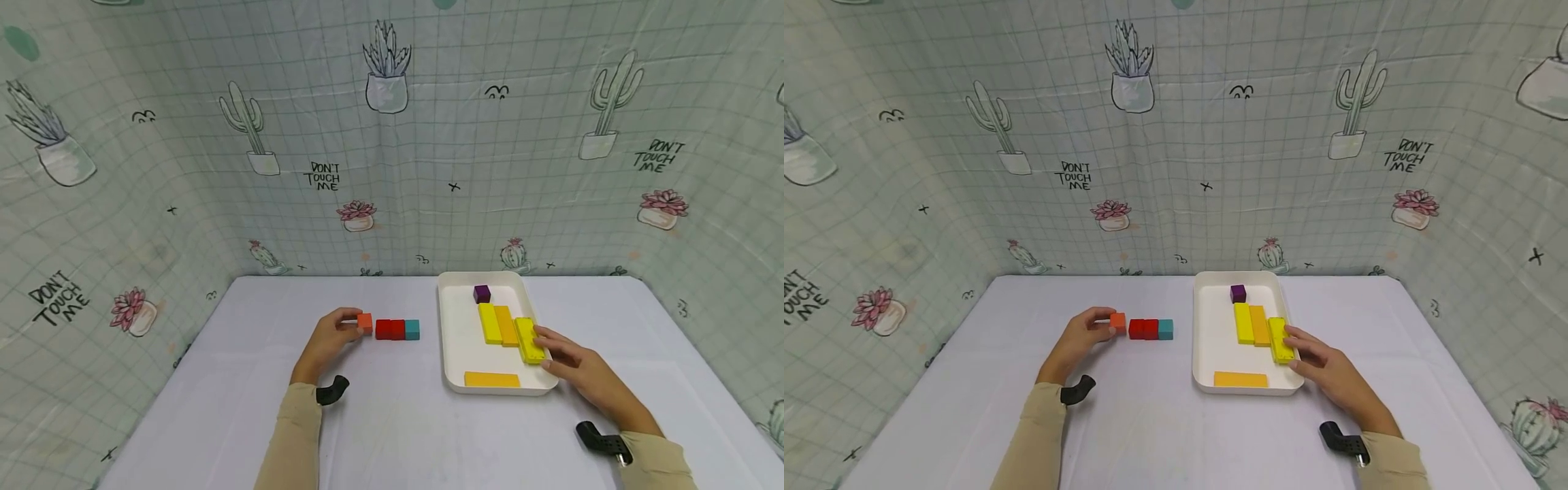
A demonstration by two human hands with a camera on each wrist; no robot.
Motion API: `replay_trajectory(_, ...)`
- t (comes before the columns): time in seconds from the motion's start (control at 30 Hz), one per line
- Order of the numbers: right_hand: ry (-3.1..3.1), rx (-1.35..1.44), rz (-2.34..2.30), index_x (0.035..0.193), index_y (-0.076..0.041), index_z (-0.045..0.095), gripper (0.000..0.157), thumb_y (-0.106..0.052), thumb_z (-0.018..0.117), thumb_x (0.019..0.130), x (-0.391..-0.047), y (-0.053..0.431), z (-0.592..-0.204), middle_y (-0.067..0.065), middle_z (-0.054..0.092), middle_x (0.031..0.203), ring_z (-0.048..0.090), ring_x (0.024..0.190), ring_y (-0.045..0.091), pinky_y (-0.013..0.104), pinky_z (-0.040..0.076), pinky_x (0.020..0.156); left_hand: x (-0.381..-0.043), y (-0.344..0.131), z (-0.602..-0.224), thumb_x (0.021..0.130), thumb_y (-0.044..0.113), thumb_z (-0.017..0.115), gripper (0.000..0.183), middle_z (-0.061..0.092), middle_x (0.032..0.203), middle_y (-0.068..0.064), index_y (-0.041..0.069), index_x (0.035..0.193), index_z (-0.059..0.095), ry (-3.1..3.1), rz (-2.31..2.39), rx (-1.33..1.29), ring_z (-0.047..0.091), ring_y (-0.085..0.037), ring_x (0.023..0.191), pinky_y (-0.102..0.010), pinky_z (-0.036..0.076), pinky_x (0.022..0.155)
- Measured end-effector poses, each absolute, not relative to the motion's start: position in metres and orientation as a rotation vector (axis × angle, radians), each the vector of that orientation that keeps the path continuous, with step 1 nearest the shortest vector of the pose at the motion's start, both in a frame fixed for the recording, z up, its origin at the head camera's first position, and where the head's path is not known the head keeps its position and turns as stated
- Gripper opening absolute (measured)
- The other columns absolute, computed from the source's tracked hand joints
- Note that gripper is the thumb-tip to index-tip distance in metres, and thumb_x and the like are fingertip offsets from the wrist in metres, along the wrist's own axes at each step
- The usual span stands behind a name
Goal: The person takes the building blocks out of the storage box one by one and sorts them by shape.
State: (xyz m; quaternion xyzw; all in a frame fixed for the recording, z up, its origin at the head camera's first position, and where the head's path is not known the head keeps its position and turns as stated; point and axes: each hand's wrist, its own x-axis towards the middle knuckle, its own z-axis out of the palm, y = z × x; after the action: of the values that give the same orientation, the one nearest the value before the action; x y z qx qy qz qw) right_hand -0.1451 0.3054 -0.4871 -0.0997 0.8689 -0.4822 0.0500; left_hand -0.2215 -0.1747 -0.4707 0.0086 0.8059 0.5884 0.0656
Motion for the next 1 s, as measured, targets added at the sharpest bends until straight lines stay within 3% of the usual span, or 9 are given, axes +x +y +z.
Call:
replay_trajectory(0.07,2.633,-0.307,-1.487,0.143,-0.014,0.057,0.05,-0.035,0.065,0.098,-0.1443,0.3039,-0.4856,0.002,0.032,0.162,0.024,0.147,0.038,-0.001,0.024,0.093,-0.2217,-0.1754,-0.4739,0.093,0.011,0.07,0.036,0.064,0.127,-0.007,0.015,0.128,0.066,2.455,1.751,0.031,0.06,-0.026,0.117,-0.046,0.047,0.102)
replay_trajectory(0.37,2.639,-0.302,-1.471,0.143,-0.015,0.057,0.05,-0.036,0.064,0.098,-0.1434,0.305,-0.4872,0.001,0.031,0.162,0.024,0.148,0.032,0.0,0.025,0.094,-0.221,-0.1728,-0.4779,0.093,0.011,0.069,0.035,0.066,0.125,-0.006,0.015,0.128,0.066,2.497,1.702,0.048,0.059,-0.026,0.118,-0.048,0.043,0.106)
replay_trajectory(0.67,2.641,-0.271,-1.449,0.142,-0.016,0.057,0.051,-0.039,0.066,0.097,-0.1436,0.3059,-0.4866,0.001,0.03,0.162,0.023,0.148,0.036,0.001,0.024,0.094,-0.2223,-0.1709,-0.4798,0.093,0.008,0.069,0.036,0.067,0.122,-0.006,0.012,0.129,0.066,2.497,1.701,0.025,0.06,-0.025,0.116,-0.046,0.044,0.105)
replay_trajectory(0.83,2.649,-0.285,-1.462,0.142,-0.017,0.058,0.049,-0.038,0.065,0.098,-0.1443,0.3077,-0.49,0.0,0.032,0.162,0.025,0.145,0.003,0.0,0.024,0.095,-0.2237,-0.1692,-0.4806,0.092,0.006,0.069,0.037,0.067,0.122,-0.006,0.012,0.129,0.066,2.495,1.704,0.013,0.059,-0.025,0.116,-0.045,0.045,0.105)
replay_trajectory(0.9,2.646,-0.306,-1.473,0.142,-0.016,0.057,0.049,-0.037,0.064,0.098,-0.1447,0.3077,-0.4898,0.001,0.032,0.162,0.024,0.143,-0.001,-0.001,0.023,0.095,-0.2239,-0.1692,-0.4808,0.093,0.007,0.068,0.037,0.066,0.123,-0.006,0.012,0.129,0.066,2.503,1.688,0.017,0.059,-0.025,0.116,-0.045,0.045,0.105)
replay_trajectory(1.0,2.64,-0.324,-1.487,0.142,-0.014,0.058,0.048,-0.035,0.065,0.098,-0.1454,0.3064,-0.4887,0.002,0.031,0.162,0.024,0.149,0.016,-0.001,0.024,0.095,-0.224,-0.1703,-0.4812,0.093,0.007,0.068,0.037,0.066,0.124,-0.005,0.013,0.129,0.066,2.502,1.676,0.019,0.059,-0.025,0.117,-0.046,0.045,0.105)
